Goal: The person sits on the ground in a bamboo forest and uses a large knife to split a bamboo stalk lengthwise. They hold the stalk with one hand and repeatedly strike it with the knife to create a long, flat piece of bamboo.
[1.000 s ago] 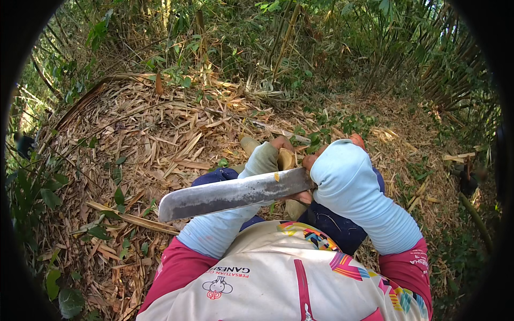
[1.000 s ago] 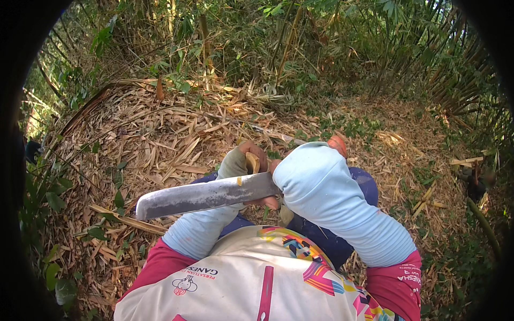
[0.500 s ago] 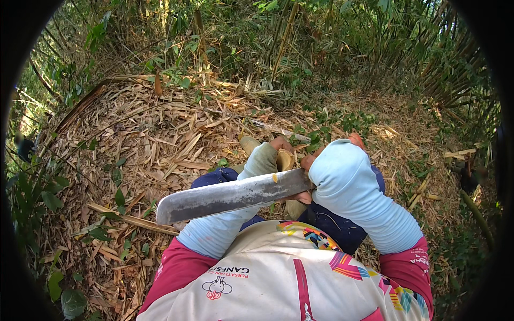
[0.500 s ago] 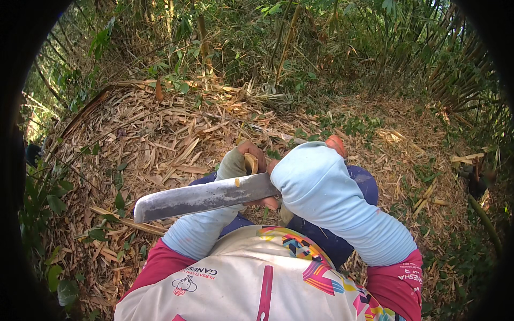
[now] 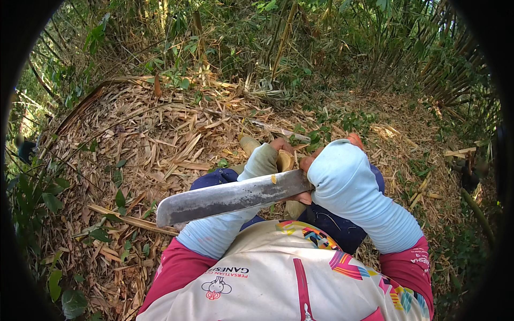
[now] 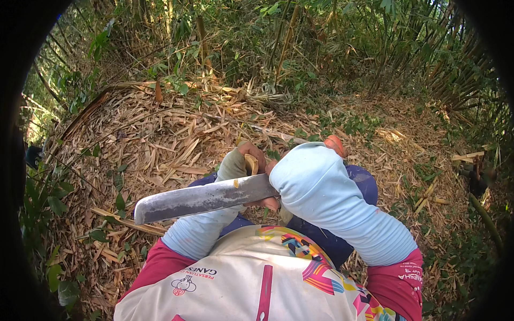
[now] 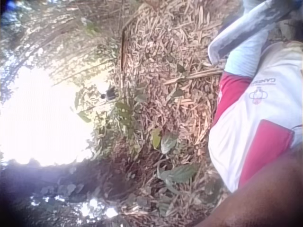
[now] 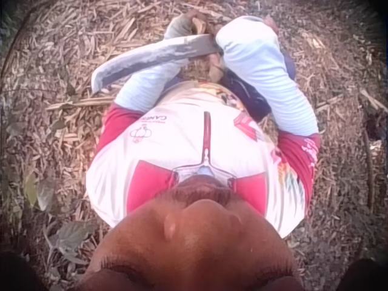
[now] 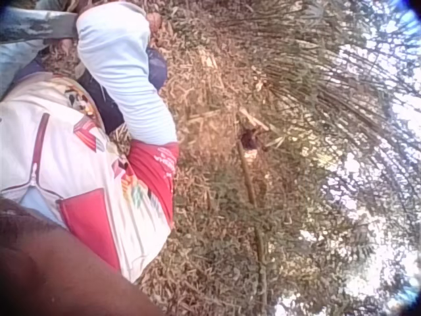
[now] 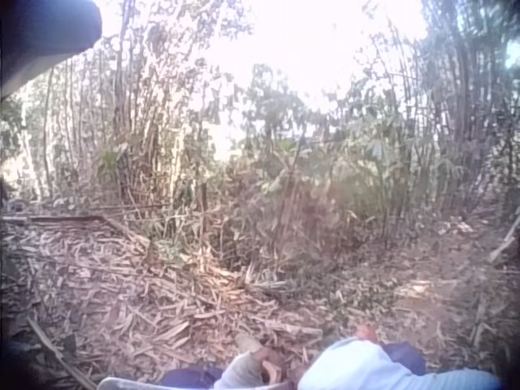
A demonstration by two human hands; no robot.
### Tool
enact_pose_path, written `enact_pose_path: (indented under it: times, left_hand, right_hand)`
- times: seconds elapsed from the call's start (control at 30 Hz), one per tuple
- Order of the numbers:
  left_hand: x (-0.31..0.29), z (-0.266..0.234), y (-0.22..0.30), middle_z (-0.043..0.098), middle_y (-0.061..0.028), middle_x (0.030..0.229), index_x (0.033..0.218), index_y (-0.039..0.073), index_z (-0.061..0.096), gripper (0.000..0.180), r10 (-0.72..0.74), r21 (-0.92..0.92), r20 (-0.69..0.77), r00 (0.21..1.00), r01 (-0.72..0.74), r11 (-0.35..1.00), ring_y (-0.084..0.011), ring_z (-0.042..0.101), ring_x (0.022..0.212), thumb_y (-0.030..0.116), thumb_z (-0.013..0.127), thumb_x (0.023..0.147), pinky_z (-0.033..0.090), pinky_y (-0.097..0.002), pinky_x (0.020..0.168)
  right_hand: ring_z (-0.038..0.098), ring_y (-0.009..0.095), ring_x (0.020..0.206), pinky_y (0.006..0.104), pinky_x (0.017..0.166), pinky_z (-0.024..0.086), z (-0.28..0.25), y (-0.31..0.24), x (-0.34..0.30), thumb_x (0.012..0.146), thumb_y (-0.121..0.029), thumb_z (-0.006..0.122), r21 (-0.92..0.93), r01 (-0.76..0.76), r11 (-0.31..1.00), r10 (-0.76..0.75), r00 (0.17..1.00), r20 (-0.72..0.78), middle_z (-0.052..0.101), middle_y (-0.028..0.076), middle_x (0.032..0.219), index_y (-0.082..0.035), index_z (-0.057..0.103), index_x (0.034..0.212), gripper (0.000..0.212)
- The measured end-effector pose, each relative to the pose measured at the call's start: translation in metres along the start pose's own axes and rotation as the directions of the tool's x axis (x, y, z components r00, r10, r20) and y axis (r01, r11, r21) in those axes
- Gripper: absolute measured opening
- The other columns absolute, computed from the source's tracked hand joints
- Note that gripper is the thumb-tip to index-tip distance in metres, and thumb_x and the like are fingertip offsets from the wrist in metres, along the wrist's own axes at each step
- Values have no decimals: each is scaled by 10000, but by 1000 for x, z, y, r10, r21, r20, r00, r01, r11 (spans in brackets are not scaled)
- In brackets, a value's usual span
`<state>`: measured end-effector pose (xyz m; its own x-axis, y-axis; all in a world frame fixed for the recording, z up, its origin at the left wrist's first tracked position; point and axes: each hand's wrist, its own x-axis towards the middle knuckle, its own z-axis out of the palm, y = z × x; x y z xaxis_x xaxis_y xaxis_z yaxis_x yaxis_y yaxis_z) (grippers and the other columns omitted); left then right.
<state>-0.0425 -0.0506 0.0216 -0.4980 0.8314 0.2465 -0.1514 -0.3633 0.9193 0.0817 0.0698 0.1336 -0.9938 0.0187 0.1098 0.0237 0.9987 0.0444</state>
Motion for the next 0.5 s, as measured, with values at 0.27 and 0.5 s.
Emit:
enact_pose_path:
  times: [0.27,0.5]
  left_hand:
    - [0,0,2,540,39,838,953,104,495,831,-10,125,27,1000,6,992,-63,502,739,415,1023,393,420,-241,666]
    - [3,-1,-1,547,40,832,953,100,495,838,10,116,37,999,-15,993,-59,507,751,398,1026,378,428,-242,674]
  right_hand:
    - [646,260,617,468,516,406,-1,2,0,783,-268,592,-56,53,997,-56,997,-46,593,32,636,-165,671,873,158]
    - [649,289,713,552,787,439,-5,-3,-2,797,-284,628,-15,-13,1000,14,999,44,593,50,665,-128,656,823,161]
